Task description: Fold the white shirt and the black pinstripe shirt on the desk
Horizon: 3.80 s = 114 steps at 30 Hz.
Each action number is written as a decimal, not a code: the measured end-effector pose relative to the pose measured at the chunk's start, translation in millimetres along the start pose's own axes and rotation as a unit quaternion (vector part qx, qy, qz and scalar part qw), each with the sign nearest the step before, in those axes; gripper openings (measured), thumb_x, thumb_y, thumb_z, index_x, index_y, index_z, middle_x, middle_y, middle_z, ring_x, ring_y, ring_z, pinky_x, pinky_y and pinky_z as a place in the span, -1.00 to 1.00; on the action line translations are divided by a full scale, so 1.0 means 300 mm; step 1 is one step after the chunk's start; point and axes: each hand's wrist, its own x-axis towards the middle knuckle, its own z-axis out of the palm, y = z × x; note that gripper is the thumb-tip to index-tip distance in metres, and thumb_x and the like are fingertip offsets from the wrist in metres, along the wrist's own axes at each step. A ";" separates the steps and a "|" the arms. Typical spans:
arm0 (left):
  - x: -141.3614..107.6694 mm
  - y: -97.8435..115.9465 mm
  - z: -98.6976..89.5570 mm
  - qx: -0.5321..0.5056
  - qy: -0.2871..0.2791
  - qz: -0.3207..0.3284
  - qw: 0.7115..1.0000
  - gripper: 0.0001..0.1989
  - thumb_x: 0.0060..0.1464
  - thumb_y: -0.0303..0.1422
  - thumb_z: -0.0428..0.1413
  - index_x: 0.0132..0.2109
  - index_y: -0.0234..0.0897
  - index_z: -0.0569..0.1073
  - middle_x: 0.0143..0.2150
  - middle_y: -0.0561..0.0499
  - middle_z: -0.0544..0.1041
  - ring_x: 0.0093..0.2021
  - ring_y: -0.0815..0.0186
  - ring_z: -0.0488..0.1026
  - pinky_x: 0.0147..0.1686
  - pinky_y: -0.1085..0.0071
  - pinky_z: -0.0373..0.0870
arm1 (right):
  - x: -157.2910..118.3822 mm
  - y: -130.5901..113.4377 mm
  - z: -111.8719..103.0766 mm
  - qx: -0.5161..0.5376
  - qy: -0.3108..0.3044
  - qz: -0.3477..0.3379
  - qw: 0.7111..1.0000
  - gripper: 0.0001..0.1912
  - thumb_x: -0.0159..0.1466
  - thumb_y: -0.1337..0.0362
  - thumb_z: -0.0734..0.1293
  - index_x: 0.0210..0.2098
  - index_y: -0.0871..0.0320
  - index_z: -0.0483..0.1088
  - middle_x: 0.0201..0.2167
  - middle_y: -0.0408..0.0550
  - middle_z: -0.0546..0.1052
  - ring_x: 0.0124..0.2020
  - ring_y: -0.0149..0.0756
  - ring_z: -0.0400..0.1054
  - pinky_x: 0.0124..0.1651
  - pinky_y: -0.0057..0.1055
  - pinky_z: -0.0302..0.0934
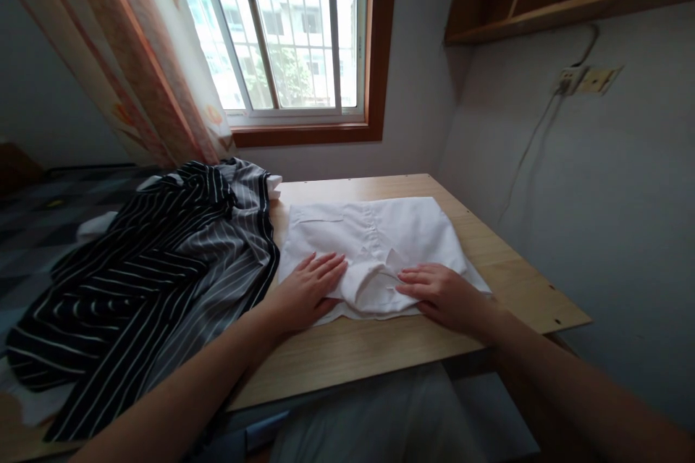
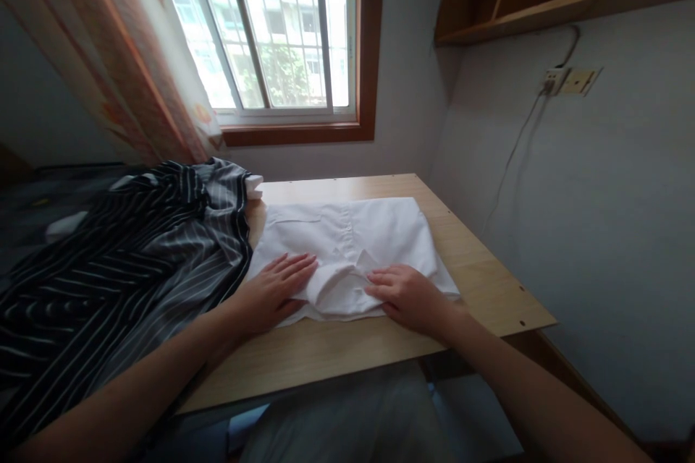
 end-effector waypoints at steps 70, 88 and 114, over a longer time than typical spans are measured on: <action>-0.061 -0.153 -0.137 -0.180 -0.034 -0.446 0.876 -0.55 0.05 0.01 -0.03 -0.60 -0.20 0.36 -0.66 -0.02 0.43 -0.64 0.23 0.39 -0.59 0.41 0.20 | -0.068 0.398 0.014 0.113 0.213 0.538 0.808 -0.77 0.27 0.20 0.22 -0.20 0.18 0.41 -0.49 -0.01 0.51 -0.56 -0.28 0.38 -0.52 -0.40 0.30; -0.055 -0.157 -0.119 -0.314 -0.013 -0.473 0.823 -0.53 -0.15 0.09 0.18 -0.58 -0.22 0.32 -0.68 0.05 0.37 -0.68 0.32 0.31 -0.71 0.46 0.16 | -0.046 0.413 0.038 0.262 0.131 0.559 0.775 -0.70 0.27 0.05 0.28 -0.43 0.15 0.35 -0.59 -0.08 0.50 -0.59 -0.32 0.40 -0.58 -0.49 0.25; -0.070 -0.112 -0.165 -0.525 0.030 -0.426 0.737 -0.63 -0.36 -0.11 0.35 -0.50 -0.28 0.44 -0.47 0.07 0.46 -0.41 0.34 0.41 -0.35 0.40 0.44 | -0.105 0.428 0.029 0.371 0.196 0.525 0.740 -0.75 0.11 0.07 0.34 -0.52 0.12 0.35 -0.54 -0.11 0.47 -0.47 -0.26 0.41 -0.38 -0.36 0.40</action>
